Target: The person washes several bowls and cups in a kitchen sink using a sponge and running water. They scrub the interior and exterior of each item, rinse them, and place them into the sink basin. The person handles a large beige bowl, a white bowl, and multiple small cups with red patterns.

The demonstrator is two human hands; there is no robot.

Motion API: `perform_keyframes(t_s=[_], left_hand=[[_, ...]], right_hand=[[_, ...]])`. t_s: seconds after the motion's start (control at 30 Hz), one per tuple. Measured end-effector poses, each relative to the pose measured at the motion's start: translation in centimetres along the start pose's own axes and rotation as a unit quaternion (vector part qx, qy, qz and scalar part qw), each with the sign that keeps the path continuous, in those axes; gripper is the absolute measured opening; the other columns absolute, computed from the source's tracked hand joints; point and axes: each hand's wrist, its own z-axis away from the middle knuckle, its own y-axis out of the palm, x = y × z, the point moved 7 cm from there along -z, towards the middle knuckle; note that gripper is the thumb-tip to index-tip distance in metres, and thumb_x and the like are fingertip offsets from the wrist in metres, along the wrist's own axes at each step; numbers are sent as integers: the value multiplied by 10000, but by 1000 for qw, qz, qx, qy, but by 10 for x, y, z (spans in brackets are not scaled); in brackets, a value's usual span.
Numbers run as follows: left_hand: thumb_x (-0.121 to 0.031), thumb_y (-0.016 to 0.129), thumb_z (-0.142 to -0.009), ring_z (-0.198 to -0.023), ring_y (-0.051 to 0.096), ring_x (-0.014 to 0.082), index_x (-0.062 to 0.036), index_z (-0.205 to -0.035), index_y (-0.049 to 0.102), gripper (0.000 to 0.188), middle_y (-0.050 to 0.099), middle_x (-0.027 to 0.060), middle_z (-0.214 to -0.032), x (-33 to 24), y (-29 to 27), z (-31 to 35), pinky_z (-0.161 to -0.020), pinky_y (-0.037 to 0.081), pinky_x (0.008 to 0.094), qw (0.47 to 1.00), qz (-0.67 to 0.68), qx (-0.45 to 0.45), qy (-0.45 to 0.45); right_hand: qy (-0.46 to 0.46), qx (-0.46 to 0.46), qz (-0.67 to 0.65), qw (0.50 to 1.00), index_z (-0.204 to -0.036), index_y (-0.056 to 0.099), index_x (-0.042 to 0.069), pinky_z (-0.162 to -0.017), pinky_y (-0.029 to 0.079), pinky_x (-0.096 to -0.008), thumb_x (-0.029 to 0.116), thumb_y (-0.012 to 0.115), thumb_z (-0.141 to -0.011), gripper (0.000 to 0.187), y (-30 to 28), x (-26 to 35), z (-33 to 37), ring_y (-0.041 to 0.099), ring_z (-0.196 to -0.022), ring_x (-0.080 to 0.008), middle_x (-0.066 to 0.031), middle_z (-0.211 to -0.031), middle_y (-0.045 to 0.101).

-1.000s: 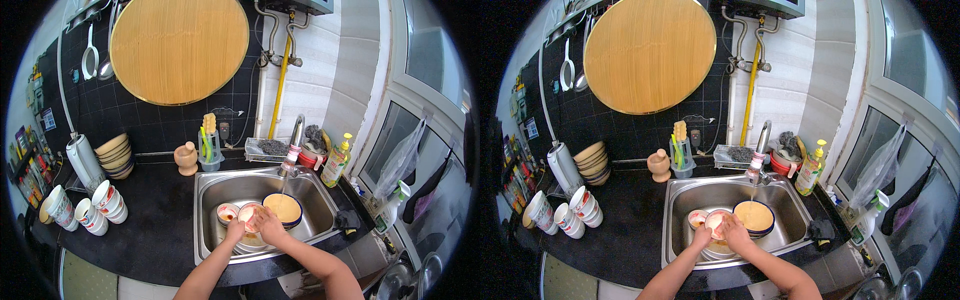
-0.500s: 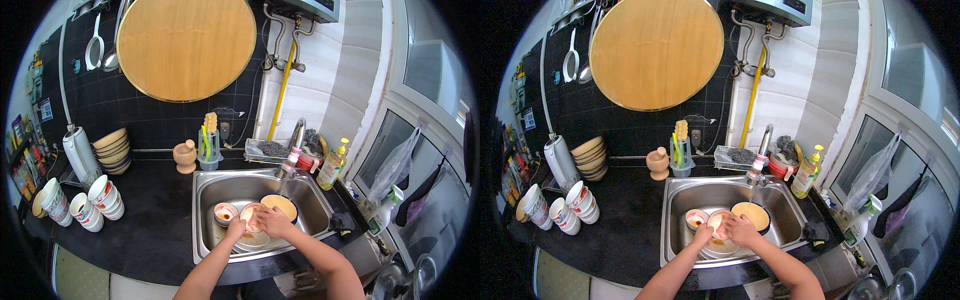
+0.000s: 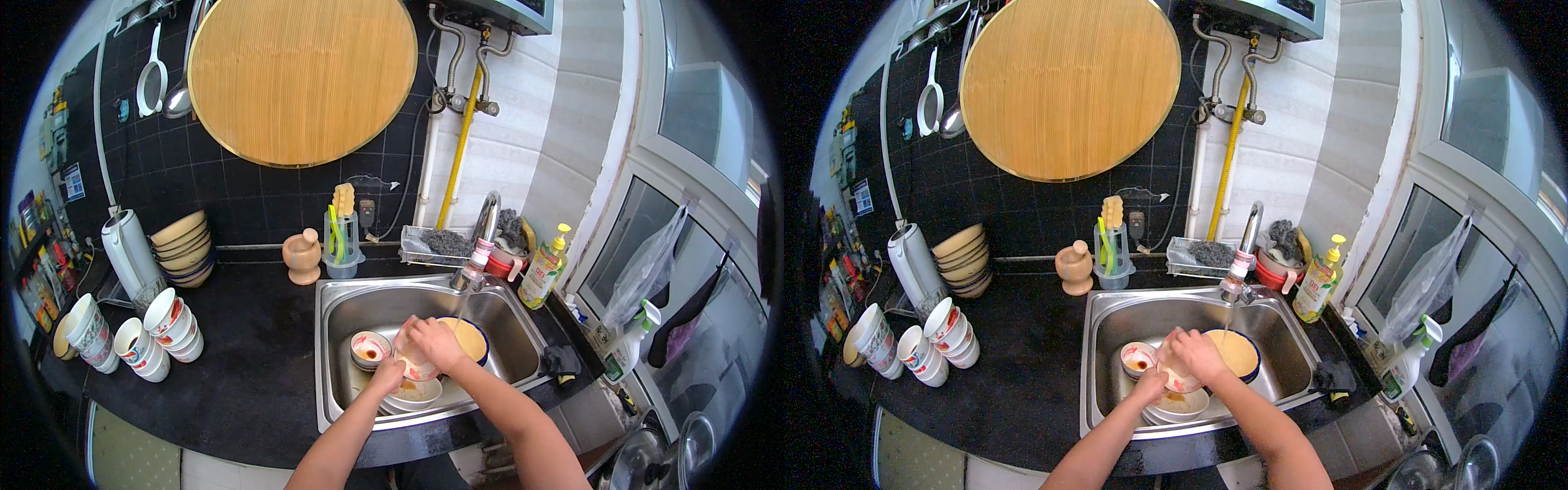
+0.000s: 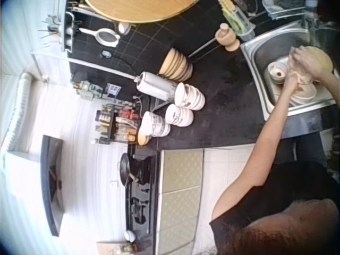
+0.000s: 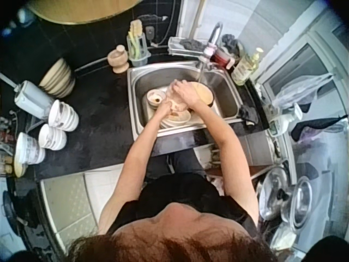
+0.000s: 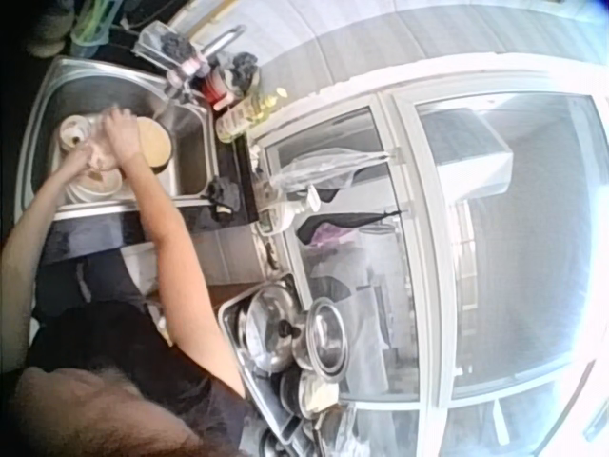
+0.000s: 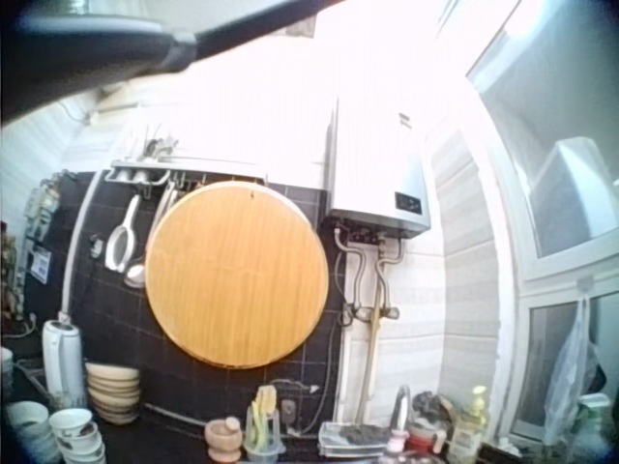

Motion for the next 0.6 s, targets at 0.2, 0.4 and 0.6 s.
perform_keyframes(t_s=[0.2,0.4,0.6], left_hand=[[-148,443,-761,-711,574,416,89,-910,509,288,575,284,-744,0,-28,2,-659,457,454,948,-141,-264,113],[-165,461,-770,-795,558,438,95,-943,478,313,559,312,-786,-24,-20,16,-738,434,479,956,-181,-211,96],[-172,469,-770,-793,565,423,22,-986,489,291,566,294,-798,-27,-11,10,-750,431,467,962,-215,-135,104]], right_hand=[[269,50,-106,956,-867,534,16,-660,479,-384,323,667,-671,388,39,-17,26,587,-740,-311,-142,-805,585],[356,55,-230,904,-838,532,15,-659,480,-404,358,709,-631,438,46,-30,38,604,-763,-335,-186,-798,612],[256,30,-188,948,-852,560,32,-612,484,-403,257,661,-685,299,22,-42,27,607,-673,-324,-162,-746,615]])
